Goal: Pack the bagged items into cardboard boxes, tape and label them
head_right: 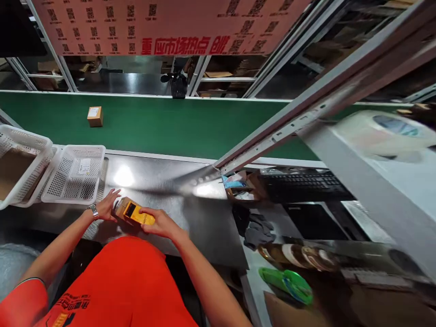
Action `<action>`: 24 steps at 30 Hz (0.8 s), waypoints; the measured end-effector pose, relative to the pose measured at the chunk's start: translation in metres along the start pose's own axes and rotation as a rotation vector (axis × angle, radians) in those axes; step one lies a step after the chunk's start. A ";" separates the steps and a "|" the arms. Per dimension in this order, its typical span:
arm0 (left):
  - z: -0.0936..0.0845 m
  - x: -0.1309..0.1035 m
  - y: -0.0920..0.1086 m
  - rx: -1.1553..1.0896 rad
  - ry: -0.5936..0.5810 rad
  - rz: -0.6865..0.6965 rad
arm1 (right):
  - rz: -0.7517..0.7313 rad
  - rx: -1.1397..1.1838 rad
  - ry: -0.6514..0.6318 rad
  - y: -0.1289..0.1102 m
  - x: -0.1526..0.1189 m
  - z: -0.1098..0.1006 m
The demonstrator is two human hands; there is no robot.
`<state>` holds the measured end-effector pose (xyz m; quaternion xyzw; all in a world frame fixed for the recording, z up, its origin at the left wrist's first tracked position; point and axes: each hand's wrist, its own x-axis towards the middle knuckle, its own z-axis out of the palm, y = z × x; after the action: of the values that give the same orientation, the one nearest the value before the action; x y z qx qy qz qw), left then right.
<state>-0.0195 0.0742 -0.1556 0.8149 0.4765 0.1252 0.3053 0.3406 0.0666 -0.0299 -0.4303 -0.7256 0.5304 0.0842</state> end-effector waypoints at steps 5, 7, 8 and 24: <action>0.007 0.029 0.020 -0.031 -0.070 0.043 | 0.023 -0.163 -0.011 -0.023 0.039 0.014; 0.005 0.042 0.022 -0.049 -0.123 0.010 | 0.038 -0.208 -0.010 -0.033 0.043 0.013; 0.004 0.046 0.021 -0.055 -0.142 0.008 | 0.047 -0.210 -0.012 -0.036 0.043 0.011; 0.014 0.043 0.006 -0.136 -0.104 0.011 | 0.400 -0.410 -0.143 0.039 -0.012 -0.022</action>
<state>0.0137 0.1039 -0.1666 0.8003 0.4459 0.1165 0.3836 0.3816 0.0761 -0.0491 -0.5343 -0.7225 0.4078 -0.1618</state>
